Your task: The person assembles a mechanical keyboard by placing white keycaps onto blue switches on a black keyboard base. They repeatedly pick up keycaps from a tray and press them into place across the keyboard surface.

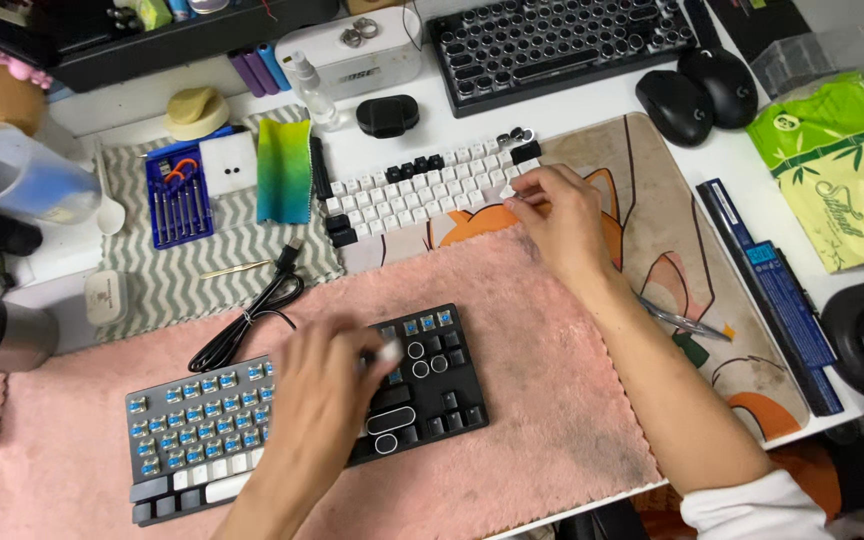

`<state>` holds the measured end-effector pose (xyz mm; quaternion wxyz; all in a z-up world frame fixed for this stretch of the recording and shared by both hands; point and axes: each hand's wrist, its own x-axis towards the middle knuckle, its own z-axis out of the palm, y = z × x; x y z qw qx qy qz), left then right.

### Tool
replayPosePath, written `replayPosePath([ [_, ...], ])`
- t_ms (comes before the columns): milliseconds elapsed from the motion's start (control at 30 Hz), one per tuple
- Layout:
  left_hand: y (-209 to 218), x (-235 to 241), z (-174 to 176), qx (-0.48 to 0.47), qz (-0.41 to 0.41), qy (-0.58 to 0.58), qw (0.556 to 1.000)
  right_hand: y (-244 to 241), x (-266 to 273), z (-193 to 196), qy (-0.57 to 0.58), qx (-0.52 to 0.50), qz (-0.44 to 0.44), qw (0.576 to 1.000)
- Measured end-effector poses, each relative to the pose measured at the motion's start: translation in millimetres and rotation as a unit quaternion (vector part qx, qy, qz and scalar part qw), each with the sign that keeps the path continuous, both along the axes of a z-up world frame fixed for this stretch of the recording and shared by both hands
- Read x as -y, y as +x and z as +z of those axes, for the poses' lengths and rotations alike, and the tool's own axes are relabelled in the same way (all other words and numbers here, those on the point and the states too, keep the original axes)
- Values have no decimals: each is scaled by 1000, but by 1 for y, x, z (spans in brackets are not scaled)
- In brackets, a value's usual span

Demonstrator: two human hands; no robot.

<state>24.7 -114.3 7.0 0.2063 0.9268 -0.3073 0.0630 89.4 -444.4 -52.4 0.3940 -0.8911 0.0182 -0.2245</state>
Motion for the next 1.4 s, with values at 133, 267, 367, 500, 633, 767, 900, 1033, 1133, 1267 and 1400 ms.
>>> replayPosePath([
  [133, 48, 74, 3, 21, -74, -29, 997, 4, 7, -25, -25, 16, -5, 1000],
  [267, 99, 138, -26, 111, -109, -18, 988, 5, 3, -18, -48, 49, -23, 997],
  [367, 123, 166, -46, 168, -79, 15, 983, 8, 8, -21, -51, 50, -28, 997],
  [500, 134, 173, -56, 199, -90, 27, 976, 7, 7, -18, -41, 40, -23, 998],
  [633, 144, 175, -70, 205, -91, 39, 974, 8, 7, -20, -44, 21, -14, 999],
  [767, 149, 178, -79, 210, -92, 26, 973, 9, 11, -25, -64, 26, -12, 998],
  [900, 147, 177, -76, 210, -87, 15, 974, 9, 15, -27, -58, 27, -16, 998],
  [1033, 146, 173, -71, 187, -74, 21, 979, 9, 10, -25, -51, 28, -12, 998],
  [1133, 148, 172, -74, 181, -72, 15, 981, 6, 8, -22, -46, 32, -14, 998],
  [1267, 146, 171, -70, 169, -74, 9, 983, 6, 6, -24, -40, 47, -13, 998],
  [1400, 137, 160, -55, 143, -85, 2, 986, 7, 5, -19, -45, 53, -5, 998],
])
